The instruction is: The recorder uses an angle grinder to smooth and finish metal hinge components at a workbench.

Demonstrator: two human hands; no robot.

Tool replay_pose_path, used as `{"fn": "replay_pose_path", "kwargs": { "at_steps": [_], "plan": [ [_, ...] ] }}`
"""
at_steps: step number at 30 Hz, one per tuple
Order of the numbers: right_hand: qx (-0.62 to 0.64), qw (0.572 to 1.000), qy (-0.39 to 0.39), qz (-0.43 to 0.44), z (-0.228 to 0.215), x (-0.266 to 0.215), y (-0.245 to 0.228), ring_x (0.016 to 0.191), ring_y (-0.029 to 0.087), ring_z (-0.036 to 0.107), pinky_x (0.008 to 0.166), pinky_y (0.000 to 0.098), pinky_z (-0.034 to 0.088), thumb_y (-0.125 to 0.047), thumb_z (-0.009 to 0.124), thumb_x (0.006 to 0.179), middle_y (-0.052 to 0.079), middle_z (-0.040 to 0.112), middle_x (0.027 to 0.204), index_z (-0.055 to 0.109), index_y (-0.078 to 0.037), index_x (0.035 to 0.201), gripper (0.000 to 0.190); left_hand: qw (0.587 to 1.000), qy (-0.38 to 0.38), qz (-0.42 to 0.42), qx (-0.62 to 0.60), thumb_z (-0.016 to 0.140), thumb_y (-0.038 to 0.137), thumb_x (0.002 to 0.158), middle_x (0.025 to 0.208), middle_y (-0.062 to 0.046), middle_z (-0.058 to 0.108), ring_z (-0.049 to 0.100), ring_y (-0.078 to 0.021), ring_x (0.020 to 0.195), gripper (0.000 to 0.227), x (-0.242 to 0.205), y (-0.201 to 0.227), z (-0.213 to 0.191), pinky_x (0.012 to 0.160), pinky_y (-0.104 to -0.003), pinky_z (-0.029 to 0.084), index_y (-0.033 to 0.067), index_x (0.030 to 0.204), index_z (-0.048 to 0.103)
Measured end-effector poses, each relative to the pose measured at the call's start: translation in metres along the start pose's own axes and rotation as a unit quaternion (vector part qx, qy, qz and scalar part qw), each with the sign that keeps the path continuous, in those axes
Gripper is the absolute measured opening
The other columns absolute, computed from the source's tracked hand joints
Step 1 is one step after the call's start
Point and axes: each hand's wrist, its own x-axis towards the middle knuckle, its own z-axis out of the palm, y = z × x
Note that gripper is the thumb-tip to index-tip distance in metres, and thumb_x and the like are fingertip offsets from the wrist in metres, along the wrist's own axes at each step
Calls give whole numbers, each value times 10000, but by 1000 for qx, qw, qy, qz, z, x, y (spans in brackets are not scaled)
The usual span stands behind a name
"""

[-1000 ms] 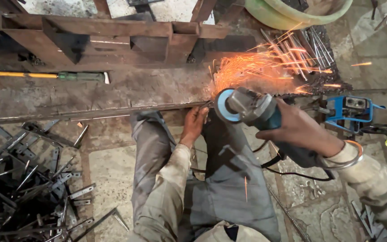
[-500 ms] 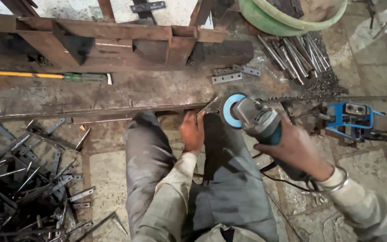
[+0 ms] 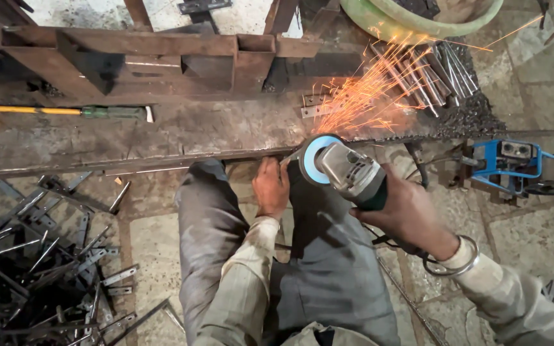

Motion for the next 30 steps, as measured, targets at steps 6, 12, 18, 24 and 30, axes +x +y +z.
{"fn": "replay_pose_path", "kwargs": {
  "at_steps": [6,12,18,24,30],
  "plan": [
    [77,996,-31,28,-7,5,-3,981,416,715,826,488,559,-422,892,618,256,726,1022,481,-65,1399,952,1000,2,-11,18,649,199,990,885,-178,598,613,-438,811,219,-2,0,1,675,-538,486,34,869,572],
    [356,929,-92,-33,0,19,16,1043,154,621,910,326,511,-179,863,664,75,708,1179,549,-60,1377,788,1000,18,4,13,634,215,1010,889,-185,596,610,-446,819,247,2,9,-6,686,-536,492,27,863,571],
    [403,907,-113,45,-16,18,9,989,120,591,843,316,504,-135,832,729,27,659,1113,561,-68,1358,688,1000,-1,-15,3,616,232,1019,934,-189,617,625,-444,846,238,-2,2,-1,703,-538,502,27,901,588],
    [383,909,-101,129,-16,11,17,903,152,628,750,349,534,-154,827,743,55,684,1057,605,-66,1290,597,1000,-11,-7,-1,620,215,1012,1026,-200,631,628,-457,882,177,-1,4,-15,731,-545,508,45,971,596],
    [314,940,-81,109,-10,1,9,944,166,663,820,338,539,-186,866,705,73,727,1084,594,-71,1290,655,1000,-13,-2,5,652,211,988,1033,-199,635,633,-448,875,164,-3,1,-11,741,-533,518,52,997,613]
  ]
}}
